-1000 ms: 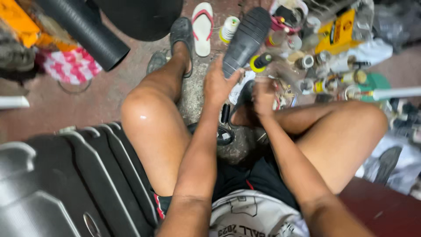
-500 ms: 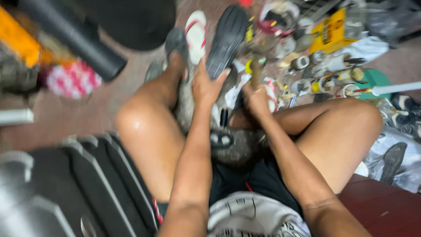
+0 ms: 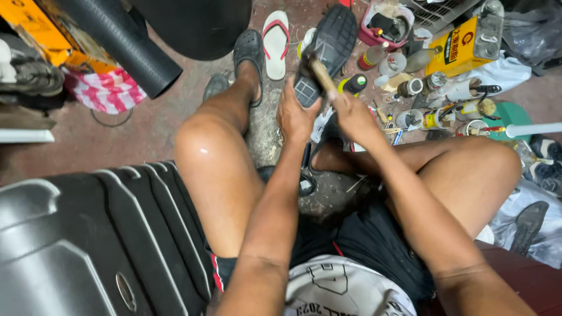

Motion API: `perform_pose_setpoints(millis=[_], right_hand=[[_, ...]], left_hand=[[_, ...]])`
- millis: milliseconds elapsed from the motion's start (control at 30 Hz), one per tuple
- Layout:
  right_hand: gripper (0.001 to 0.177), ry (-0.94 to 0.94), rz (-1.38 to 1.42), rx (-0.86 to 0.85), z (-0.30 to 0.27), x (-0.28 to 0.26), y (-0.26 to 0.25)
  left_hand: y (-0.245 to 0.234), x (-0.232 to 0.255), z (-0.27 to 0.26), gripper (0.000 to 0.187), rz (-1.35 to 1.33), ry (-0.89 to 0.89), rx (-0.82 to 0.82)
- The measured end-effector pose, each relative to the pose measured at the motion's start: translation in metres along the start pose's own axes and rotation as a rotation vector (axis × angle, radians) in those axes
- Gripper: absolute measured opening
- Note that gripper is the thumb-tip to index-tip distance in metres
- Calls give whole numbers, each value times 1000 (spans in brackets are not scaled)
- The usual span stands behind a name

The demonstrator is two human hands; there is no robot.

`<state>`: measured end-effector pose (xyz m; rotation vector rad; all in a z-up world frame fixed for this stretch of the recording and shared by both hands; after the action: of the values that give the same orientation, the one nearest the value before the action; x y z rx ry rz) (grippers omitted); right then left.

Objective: The person sits on the floor and works on a black shoe, using a hammer to tap the sole and heel area. They repeatedly inspect the shoe by hand, turning it over to check the tread and edges, and use the hammer to secure or adjust parts of the sole.

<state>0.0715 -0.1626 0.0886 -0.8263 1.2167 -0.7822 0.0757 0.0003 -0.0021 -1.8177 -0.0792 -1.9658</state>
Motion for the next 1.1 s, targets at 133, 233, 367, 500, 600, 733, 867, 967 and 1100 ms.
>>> perform_pose_setpoints(millis=[133,233,367,500,600,733,867,967,1100], right_hand=[[36,-176,87,43,6,-25,-38],[37,-74,111,80,-11,-14,-36],[39,0,69,-117,-6,11,6],[37,252,501,-131,-25,26,-7],[27,332,665,108,-21,19,-41],[33,154,1152,301,-36,25,-56],[25,162,812,271,-32,61,3],[21,260,240,-31,-15,74,77],[31,409,547,69,-30,88,74]], left_hand=[[6,-9,-6,95,43,18,25],[11,-5,-6,96,54,57,21],[7,5,7,92,27,15,-28],[-7,16,-12,100,-101,127,-47],[-2,17,15,90,-156,111,-76],[-4,-5,22,79,-179,-103,-146],[-4,-5,32,78,-102,-182,-159],[-4,-3,33,79,-121,-147,-136],[-12,-5,32,77,-153,-96,-66]])
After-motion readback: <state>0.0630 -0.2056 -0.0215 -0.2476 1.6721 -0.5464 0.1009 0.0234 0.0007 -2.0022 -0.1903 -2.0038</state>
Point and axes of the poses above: each hand's wrist, its own z-axis towards the middle knuckle, its own y-axis out of the palm, x = y × z, the point moved 10 cm from there along z, towards the middle knuckle, and after that the axes turned 10 degrees about -z, right-handed, at the moved point
